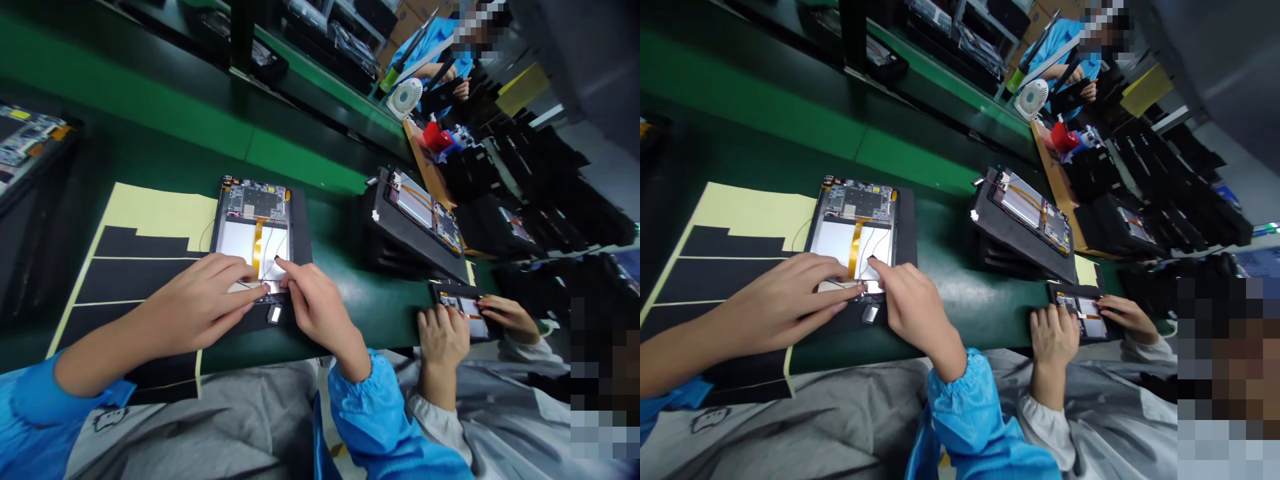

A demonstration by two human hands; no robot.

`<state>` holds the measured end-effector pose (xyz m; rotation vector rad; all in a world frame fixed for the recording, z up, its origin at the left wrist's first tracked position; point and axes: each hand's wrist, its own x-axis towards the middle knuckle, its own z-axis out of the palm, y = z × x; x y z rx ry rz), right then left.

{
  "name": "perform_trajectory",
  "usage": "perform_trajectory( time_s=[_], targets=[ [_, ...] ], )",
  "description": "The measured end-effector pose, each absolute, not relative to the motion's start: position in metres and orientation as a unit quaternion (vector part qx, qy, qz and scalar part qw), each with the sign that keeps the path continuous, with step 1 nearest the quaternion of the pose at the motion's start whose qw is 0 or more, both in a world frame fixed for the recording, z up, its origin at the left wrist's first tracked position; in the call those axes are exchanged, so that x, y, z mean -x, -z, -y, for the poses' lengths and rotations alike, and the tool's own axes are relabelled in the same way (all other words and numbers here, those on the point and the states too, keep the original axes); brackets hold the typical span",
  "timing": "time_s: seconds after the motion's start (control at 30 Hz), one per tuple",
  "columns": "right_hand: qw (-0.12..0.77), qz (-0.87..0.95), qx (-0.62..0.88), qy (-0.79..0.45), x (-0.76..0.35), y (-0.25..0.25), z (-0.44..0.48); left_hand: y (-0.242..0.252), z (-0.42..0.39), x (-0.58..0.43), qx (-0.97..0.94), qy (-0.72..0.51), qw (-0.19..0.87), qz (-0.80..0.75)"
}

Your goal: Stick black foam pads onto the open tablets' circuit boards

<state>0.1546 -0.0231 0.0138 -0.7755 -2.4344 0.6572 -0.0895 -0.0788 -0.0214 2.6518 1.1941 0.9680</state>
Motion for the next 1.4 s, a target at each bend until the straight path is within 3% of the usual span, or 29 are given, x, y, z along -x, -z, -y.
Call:
perform_trajectory(
  time_s=[0.13, 0.3, 0.53, 0.77, 1.07, 1.27, 1.4],
  targets=[
    [0.287, 0.888, 0.261, -0.247, -0.159, -0.013, 0.036, 0.023, 0.081, 0.089, -0.865, -0.313, 0.03, -0.392],
    [0.248, 0.917, 0.223, -0.219, -0.167, -0.003, 0.05, 0.023, 0.08, 0.09, -0.861, -0.327, 0.043, -0.387],
    [0.348, 0.888, 0.237, -0.187, -0.17, 0.001, 0.042, 0.023, 0.08, 0.089, -0.86, -0.331, 0.04, -0.387],
    [0.144, 0.958, 0.197, -0.152, -0.157, -0.029, 0.008, 0.025, 0.079, 0.089, -0.861, -0.319, 0.034, -0.395],
    [0.217, 0.875, 0.238, -0.361, -0.148, 0.0, 0.001, 0.023, 0.077, 0.089, -0.857, -0.34, 0.035, -0.386],
    [0.244, 0.894, 0.236, -0.292, -0.149, -0.003, -0.005, 0.025, 0.077, 0.089, -0.858, -0.327, 0.032, -0.394],
    [0.206, 0.91, 0.265, -0.244, -0.151, -0.007, -0.007, 0.026, 0.077, 0.089, -0.853, -0.333, 0.051, -0.398]
  ],
)
